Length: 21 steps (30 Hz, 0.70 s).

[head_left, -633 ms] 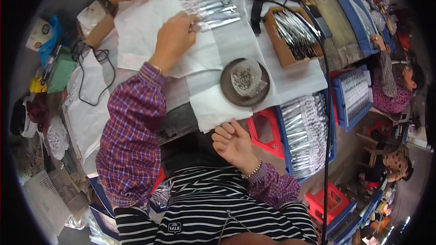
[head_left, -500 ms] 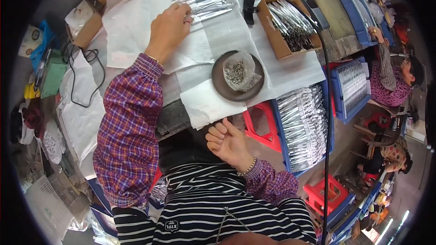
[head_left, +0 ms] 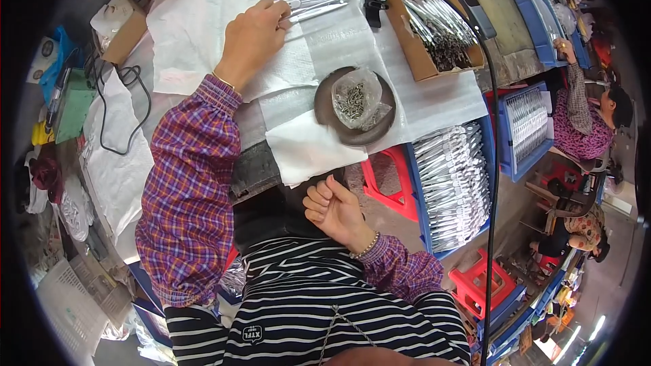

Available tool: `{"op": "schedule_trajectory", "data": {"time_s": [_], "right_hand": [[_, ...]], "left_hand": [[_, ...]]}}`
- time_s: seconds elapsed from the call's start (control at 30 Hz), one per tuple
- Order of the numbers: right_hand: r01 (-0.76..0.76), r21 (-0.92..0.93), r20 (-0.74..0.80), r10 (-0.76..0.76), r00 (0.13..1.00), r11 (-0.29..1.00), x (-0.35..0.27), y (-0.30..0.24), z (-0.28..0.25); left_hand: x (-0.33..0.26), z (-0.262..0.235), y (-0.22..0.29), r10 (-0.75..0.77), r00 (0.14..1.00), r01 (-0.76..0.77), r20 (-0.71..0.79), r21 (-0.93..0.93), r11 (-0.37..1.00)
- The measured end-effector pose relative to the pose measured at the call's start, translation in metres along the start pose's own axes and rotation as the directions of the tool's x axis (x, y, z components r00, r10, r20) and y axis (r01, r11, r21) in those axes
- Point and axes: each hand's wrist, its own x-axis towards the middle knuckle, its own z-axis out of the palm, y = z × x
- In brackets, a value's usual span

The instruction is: Assemble small metal rods by attaching white plastic tips using a handheld pusher tool.

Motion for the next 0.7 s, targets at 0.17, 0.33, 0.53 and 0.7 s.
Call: {"op": "schedule_trajectory", "data": {"time_s": [0.17,0.33,0.53,0.7], "right_hand": [[0.022,-0.077,-0.022,-0.024,0.999,0.997,0.002,-0.002,-0.001],[0.037,-0.113,-0.037,-0.041,0.998,0.993,0.000,-0.002,0.001],[0.004,-0.251,-0.054,-0.019,0.998,0.968,-0.003,-0.002,-0.007],[-0.014,-0.424,-0.105,-0.034,0.994,0.906,-0.011,-0.004,-0.011]], "left_hand": [[-0.001,-0.001,0.001,0.004,1.000,-0.005,0.015,0.041,0.999],[0.002,0.000,0.012,-0.060,0.996,0.052,0.065,0.116,0.992],[-0.005,-0.005,0.001,-0.062,0.998,0.061,-0.019,-0.049,0.997],[-0.005,-0.006,0.002,-0.066,0.997,0.064,-0.031,-0.055,0.996]]}}
